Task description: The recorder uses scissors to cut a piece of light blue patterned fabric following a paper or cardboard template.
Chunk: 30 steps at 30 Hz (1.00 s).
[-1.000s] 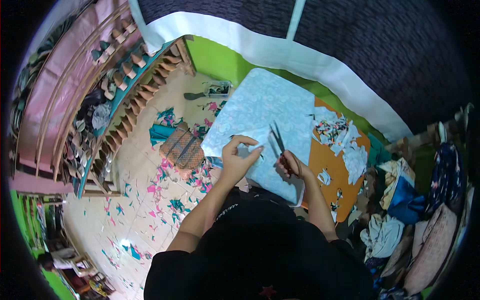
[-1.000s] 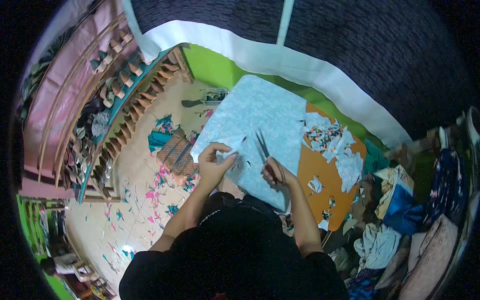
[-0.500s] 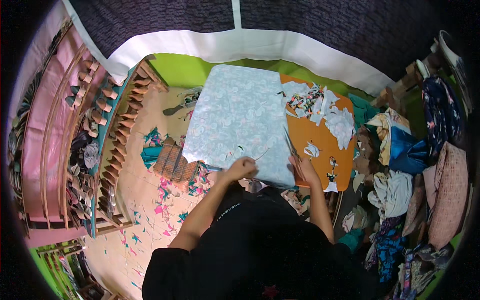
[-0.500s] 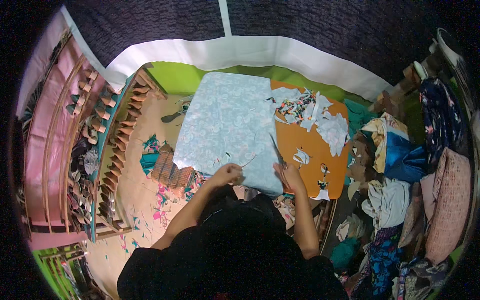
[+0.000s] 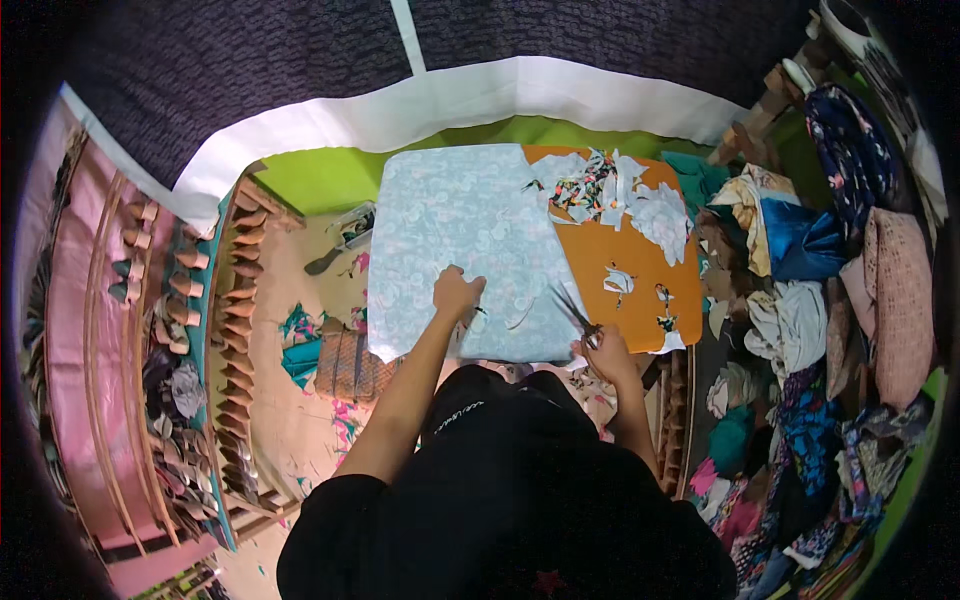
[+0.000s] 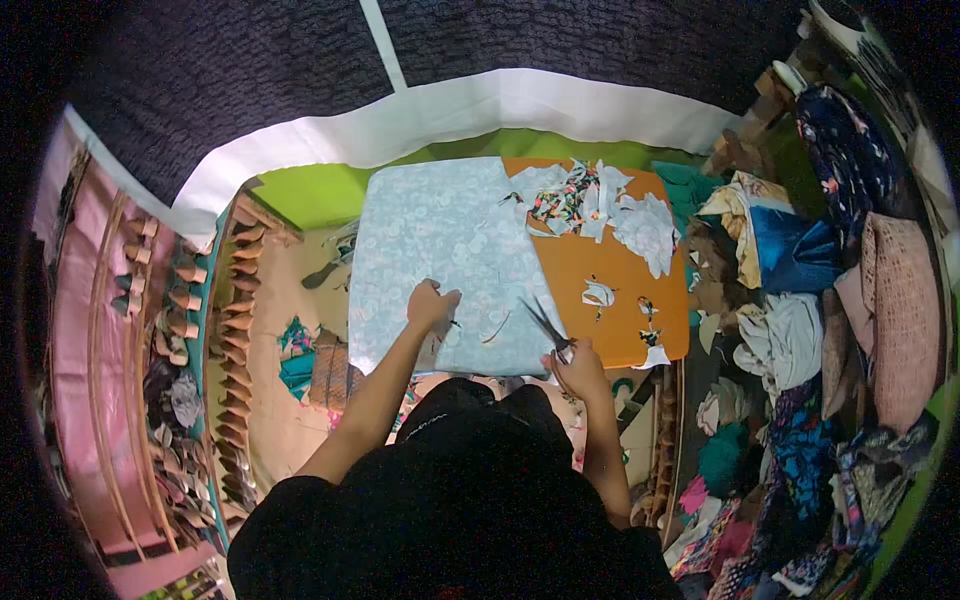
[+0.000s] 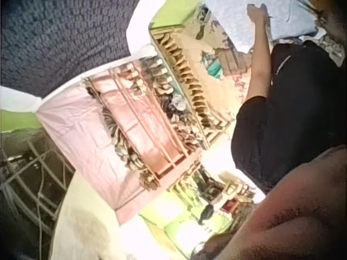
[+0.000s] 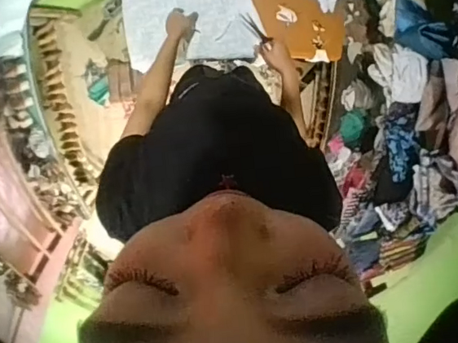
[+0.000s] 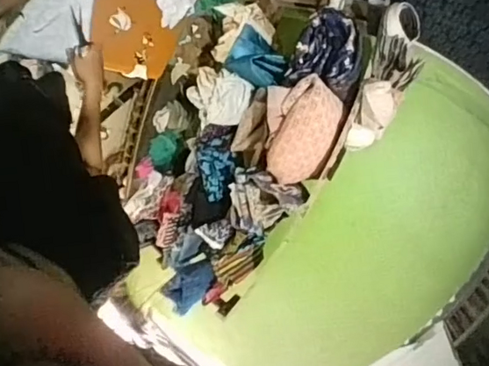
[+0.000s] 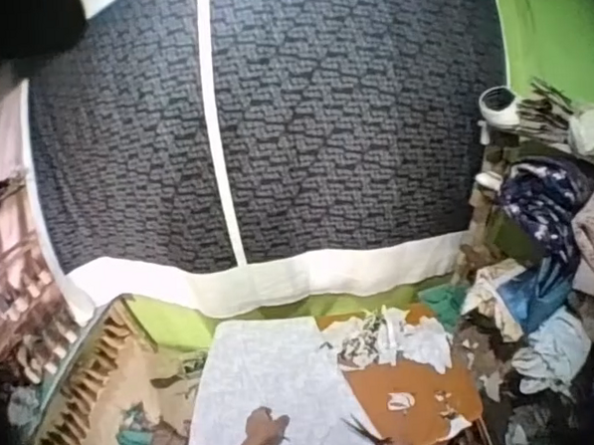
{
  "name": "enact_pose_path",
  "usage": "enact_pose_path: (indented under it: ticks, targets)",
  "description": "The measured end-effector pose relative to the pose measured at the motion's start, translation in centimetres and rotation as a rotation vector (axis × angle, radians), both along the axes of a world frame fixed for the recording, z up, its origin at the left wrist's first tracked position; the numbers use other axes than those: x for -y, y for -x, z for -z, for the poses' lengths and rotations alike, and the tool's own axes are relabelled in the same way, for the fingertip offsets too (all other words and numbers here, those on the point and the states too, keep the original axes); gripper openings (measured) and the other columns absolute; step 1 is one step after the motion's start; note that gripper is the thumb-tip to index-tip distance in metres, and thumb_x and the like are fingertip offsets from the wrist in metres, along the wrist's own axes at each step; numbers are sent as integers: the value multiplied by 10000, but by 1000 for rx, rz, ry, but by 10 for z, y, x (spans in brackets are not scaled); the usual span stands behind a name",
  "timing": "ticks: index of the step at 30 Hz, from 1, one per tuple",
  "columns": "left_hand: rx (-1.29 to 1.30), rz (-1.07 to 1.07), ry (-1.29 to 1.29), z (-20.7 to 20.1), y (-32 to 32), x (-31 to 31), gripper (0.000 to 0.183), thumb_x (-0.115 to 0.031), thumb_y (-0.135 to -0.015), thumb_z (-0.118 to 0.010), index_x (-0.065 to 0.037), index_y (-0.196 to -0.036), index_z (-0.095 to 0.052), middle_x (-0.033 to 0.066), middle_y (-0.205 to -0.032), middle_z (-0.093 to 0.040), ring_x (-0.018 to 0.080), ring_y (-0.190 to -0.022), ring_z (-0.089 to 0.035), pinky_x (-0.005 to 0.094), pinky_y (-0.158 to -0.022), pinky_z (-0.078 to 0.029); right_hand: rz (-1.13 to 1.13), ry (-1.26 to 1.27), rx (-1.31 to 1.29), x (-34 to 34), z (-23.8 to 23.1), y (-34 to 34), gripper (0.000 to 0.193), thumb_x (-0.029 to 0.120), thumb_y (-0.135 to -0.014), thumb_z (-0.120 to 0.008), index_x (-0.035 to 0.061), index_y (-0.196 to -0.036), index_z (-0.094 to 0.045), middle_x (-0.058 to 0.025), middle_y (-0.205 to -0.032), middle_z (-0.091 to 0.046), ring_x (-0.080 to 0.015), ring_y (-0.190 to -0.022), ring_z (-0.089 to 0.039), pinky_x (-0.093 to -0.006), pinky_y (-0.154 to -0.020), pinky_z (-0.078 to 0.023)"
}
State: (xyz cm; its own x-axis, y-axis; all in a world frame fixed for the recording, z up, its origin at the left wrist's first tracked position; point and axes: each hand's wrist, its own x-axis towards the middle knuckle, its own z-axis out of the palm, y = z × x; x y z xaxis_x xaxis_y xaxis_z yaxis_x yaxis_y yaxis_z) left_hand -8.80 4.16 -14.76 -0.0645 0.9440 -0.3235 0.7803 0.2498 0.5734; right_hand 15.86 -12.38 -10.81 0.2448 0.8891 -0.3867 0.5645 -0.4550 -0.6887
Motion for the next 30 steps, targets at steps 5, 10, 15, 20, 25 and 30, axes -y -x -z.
enact_pose_path:
  ticks: [5, 10, 15, 20, 25, 30]
  targets:
    - [-252, 140, -50, 5, 0, -10, 419, -316, -630, -664, -14, -890, -535, 143, -867, -542, 287, -833, -534, 375, -695, -449, 102, -186, -152, -2, 6, 46, 542, 245, -713, -656, -85, -1021, -357, -181, -911, -531, -233, -870, -534, -325, -752, -425]
    - [437, 176, 131, -24, 10, -16, 194, -105, -665, -554, 6, -819, -512, 99, -689, -523, 216, -680, -542, 303, -608, -443, 238, -245, -434, -9, 14, 66, 396, 112, -762, -599, -23, -1016, -327, -62, -883, -442, -120, -809, -426, -255, -707, -403]
    - [1223, -262, 340, 16, 26, -24, 142, -55, -686, -456, 15, -803, -492, 81, -745, -530, 178, -672, -530, 282, -556, -448, 252, -301, -473, -21, 8, 86, 418, 96, -738, -624, -19, -1016, -334, -30, -820, -411, -98, -773, -408, -246, -692, -398]
    - [1171, -286, 444, 18, 25, -40, 172, -81, -698, -582, 32, -813, -521, 110, -781, -553, 179, -677, -537, 283, -577, -447, 301, -208, -315, -17, -9, 99, 418, 123, -716, -654, -30, -987, -375, -23, -742, -425, -99, -690, -432, -240, -652, -403]
    - [841, -353, 329, 28, 20, -59, 441, -86, -715, -619, 109, -1043, -399, 181, -998, -522, 218, -822, -546, 300, -662, -459, 318, -228, -384, -9, -2, 96, 402, 183, -700, -676, -22, -942, -428, -1, -696, -439, -73, -640, -424, -217, -577, -377]
    - [1102, -189, 526, 1, 20, -61, 475, -124, -779, -546, 92, -1136, -320, 201, -1116, -445, 248, -938, -504, 303, -783, -424, 279, -166, -463, -10, -7, 77, 346, 210, -730, -631, -16, -916, -445, 5, -682, -437, -70, -629, -419, -214, -569, -371]
